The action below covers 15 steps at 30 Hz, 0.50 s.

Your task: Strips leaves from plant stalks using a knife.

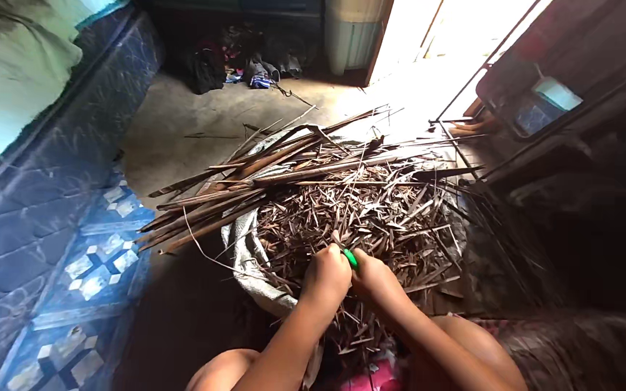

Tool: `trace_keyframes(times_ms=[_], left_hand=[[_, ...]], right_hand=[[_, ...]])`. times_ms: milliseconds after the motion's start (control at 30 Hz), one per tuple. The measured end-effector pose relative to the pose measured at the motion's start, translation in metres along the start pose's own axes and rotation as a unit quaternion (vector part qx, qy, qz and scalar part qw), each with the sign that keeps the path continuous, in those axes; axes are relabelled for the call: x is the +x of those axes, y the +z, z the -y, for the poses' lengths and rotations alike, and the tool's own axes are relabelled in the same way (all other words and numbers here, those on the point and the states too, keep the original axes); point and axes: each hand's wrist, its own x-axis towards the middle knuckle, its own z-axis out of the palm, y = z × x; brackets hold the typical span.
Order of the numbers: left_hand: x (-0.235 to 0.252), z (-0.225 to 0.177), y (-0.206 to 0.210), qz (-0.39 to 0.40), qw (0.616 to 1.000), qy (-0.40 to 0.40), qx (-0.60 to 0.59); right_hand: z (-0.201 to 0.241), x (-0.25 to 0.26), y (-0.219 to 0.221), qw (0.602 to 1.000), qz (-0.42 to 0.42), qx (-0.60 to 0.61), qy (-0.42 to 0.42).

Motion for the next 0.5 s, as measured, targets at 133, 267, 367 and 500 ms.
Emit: trace_keyframes(times_ms=[133,267,367,500], left_hand=[[-0.005,-0.010,0.004,0.014,0.999,0.024,0.035],[-0.005,-0.014,0.003,-0.001,0.999,0.049,0.022],[-0.012,-0.009,0.007,0.029,0.998,0.059,0.010],[-0.007,-0.001,0.001,0.024,0.998,0.054,-0.012]], right_hand=[[0.002,0.020,-0.003,0.990,-0.099,-0.083,0.049],[-0.005,0.031,0.002,0.965,-0.243,-0.097,0.033],[-0.016,0.037,-0.020,0.974,-0.201,-0.057,0.085],[-0.014,0.023,-0.021,0.994,-0.108,0.008,0.014]])
